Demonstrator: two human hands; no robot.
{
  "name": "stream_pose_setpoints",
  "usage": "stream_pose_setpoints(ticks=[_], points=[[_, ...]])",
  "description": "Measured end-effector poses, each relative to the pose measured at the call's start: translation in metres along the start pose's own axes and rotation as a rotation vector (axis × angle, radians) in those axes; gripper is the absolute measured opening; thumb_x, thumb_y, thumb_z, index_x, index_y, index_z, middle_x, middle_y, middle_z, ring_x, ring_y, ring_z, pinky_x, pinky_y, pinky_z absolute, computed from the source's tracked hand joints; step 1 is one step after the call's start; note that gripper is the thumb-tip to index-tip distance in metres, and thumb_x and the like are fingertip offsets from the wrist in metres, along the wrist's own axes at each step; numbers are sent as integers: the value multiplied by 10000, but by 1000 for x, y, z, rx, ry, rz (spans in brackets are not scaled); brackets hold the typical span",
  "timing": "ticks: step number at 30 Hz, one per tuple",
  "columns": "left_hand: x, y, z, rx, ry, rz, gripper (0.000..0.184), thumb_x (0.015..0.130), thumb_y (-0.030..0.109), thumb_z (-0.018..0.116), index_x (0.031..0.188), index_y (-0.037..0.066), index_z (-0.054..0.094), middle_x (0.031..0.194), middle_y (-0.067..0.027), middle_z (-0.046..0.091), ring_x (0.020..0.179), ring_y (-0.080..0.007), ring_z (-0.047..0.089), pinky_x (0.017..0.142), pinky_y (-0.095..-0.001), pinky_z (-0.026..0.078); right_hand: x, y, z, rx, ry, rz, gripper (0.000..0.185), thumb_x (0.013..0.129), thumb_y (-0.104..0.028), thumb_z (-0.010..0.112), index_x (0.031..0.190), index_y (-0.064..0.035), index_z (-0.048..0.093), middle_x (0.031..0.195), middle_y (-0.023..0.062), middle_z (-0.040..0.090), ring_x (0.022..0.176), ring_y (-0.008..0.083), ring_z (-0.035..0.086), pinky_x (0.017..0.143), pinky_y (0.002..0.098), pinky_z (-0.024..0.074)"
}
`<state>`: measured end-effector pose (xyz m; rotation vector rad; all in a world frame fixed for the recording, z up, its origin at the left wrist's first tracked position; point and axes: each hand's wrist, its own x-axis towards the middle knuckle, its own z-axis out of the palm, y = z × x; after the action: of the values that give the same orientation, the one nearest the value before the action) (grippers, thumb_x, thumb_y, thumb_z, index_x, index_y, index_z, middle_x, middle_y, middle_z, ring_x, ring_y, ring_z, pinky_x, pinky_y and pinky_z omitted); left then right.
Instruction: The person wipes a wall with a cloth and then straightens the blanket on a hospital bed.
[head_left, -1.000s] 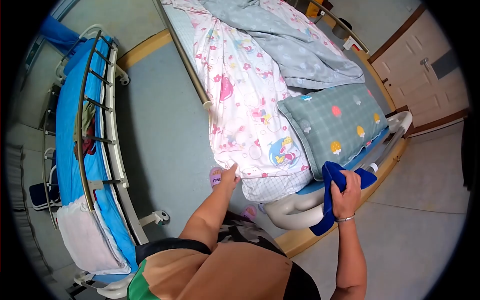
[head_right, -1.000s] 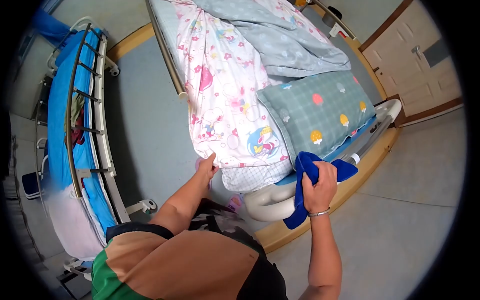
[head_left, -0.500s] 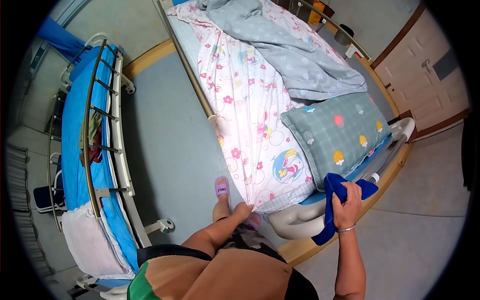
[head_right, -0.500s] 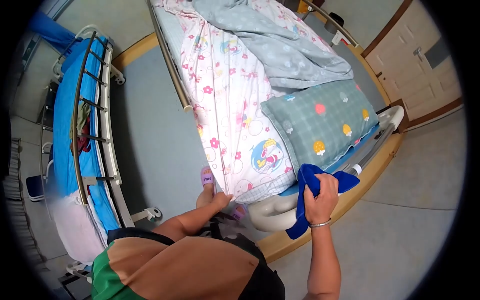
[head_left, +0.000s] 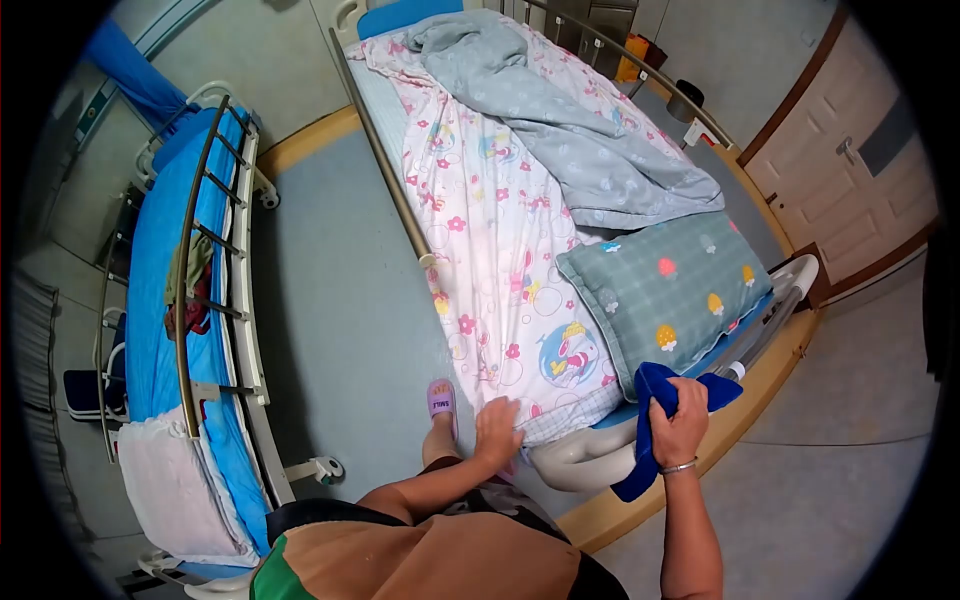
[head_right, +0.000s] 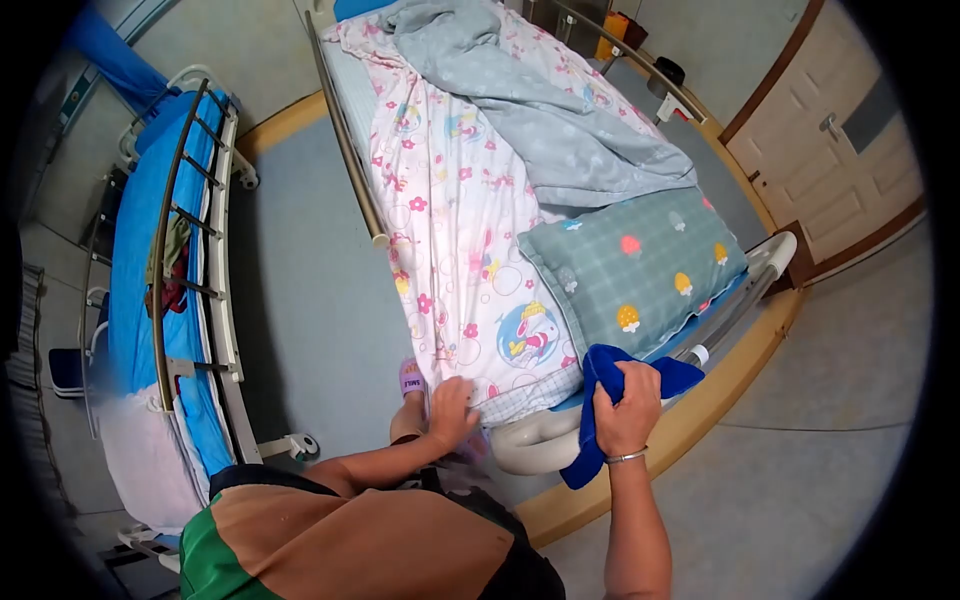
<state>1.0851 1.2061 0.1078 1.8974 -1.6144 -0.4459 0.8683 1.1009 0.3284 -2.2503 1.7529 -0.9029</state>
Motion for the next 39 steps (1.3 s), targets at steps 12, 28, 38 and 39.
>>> stream_pose_setpoints(ticks=[12,28,38,39], points=[[-78,-111,-16,53,-1127,-2,339,772,323,539,961,51,615,934,-196,613,897,-330,590,788,-410,449,-4,5,3,3,48,3,267,623,-117,636,864,-24,570,860,145,570,861,325,512,790,388,413],[-73,-173,-73,168,-898,-182,329,792,303,556,1028,78,598,964,-167,615,899,-317,588,798,-376,454,-8,8,4,-1,38,-38,275,632,-122,646,876,-22,569,840,142,558,851,332,498,789,398,399],[-33,-222,-93,127,-934,-269,370,815,345,525,1109,125,571,1043,-167,592,981,-319,560,867,-386,422,42,-112,70,609,-218,207,279,745,-93,612,995,8,541,881,118,571,823,208,550,773,303,426],[-23,-229,-106,111,-928,-280,370,815,345,525,1109,125,571,1043,-167,592,981,-319,560,867,-386,422,58,-133,90,639,-230,193,281,749,-95,612,999,8,538,883,116,567,826,210,549,773,303,426]])
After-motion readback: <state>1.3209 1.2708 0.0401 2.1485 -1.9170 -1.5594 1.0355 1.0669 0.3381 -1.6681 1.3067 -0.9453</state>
